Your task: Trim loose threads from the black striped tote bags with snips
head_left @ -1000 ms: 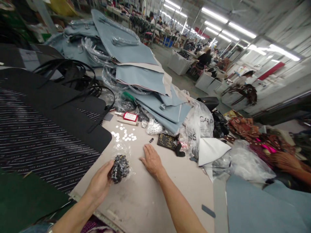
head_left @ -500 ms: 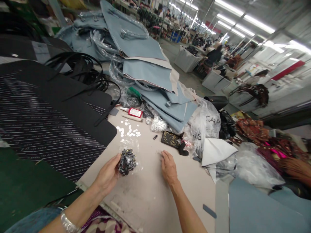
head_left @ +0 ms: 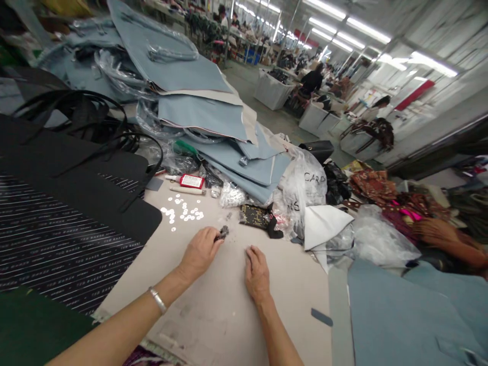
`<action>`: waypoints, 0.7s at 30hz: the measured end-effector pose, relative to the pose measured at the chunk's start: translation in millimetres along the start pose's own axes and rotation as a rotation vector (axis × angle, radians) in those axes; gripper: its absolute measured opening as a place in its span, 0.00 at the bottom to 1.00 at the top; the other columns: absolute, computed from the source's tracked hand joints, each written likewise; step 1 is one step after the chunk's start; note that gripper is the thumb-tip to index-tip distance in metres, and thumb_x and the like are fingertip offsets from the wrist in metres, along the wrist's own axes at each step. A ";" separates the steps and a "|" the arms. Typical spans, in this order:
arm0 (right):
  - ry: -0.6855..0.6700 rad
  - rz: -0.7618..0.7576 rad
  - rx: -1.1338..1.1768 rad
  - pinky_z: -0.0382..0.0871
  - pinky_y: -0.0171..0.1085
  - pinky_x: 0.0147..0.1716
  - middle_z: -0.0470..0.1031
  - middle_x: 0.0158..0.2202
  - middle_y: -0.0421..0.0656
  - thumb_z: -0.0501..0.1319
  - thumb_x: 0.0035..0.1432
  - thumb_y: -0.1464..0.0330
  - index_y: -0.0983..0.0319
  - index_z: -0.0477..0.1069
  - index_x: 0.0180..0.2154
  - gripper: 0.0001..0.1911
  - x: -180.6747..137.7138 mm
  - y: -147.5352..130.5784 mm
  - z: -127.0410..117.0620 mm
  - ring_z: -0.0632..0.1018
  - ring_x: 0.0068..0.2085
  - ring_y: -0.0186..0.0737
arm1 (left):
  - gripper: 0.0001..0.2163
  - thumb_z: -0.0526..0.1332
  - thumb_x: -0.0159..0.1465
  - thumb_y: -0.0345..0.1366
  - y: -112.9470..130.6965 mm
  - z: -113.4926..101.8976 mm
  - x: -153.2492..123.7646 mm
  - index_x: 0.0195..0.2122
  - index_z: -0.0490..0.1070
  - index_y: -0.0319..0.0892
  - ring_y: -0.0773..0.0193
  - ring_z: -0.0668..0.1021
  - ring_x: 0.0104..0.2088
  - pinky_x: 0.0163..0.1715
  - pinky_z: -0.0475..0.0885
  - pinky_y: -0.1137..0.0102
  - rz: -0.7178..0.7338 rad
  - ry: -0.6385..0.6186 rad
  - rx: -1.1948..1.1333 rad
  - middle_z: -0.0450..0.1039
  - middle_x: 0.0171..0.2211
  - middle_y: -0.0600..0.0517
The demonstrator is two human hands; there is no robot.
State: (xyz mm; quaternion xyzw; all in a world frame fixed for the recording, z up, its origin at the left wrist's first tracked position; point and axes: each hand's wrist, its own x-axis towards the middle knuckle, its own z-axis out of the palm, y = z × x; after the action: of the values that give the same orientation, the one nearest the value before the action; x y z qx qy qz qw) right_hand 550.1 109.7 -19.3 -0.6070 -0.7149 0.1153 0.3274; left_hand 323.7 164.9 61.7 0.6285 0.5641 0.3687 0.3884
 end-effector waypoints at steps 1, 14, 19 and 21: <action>-0.002 0.000 0.009 0.68 0.54 0.56 0.72 0.53 0.54 0.51 0.62 0.75 0.63 0.71 0.52 0.20 -0.3 -1.7 0.8 0.71 0.55 0.48 | 0.05 0.59 0.62 0.38 0.8 7.1 5.4 0.33 0.69 0.43 0.52 0.70 0.43 0.51 0.62 0.56 0.054 -0.049 0.042 0.69 0.37 0.47; 0.124 0.195 0.272 0.73 0.47 0.51 0.78 0.46 0.50 0.51 0.65 0.69 0.62 0.74 0.47 0.16 14.1 -6.1 -10.7 0.77 0.49 0.44 | 0.11 0.58 0.63 0.45 7.0 16.6 27.7 0.33 0.66 0.43 0.59 0.69 0.33 0.37 0.65 0.64 -0.126 -0.111 -0.130 0.67 0.29 0.51; 0.187 0.316 0.450 0.73 0.43 0.50 0.77 0.50 0.51 0.49 0.67 0.64 0.64 0.70 0.53 0.19 59.6 -35.6 -20.7 0.78 0.50 0.44 | 0.21 0.57 0.58 0.58 27.0 13.2 33.7 0.33 0.64 0.42 0.64 0.71 0.28 0.28 0.67 0.70 -0.364 -0.094 -0.463 0.67 0.28 0.54; 0.167 0.331 0.569 0.74 0.41 0.45 0.76 0.50 0.51 0.52 0.66 0.60 0.64 0.68 0.54 0.21 85.6 -51.2 -23.9 0.78 0.47 0.44 | 0.23 0.60 0.55 0.59 34.6 19.7 40.1 0.33 0.64 0.42 0.66 0.70 0.27 0.26 0.67 0.72 -0.394 -0.077 -0.558 0.67 0.28 0.55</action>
State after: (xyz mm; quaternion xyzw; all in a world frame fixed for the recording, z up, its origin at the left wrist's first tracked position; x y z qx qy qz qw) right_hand 519.9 172.8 55.7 -0.6065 -0.5166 0.3116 0.5179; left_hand 359.8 201.2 85.6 0.3903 0.5370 0.4026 0.6302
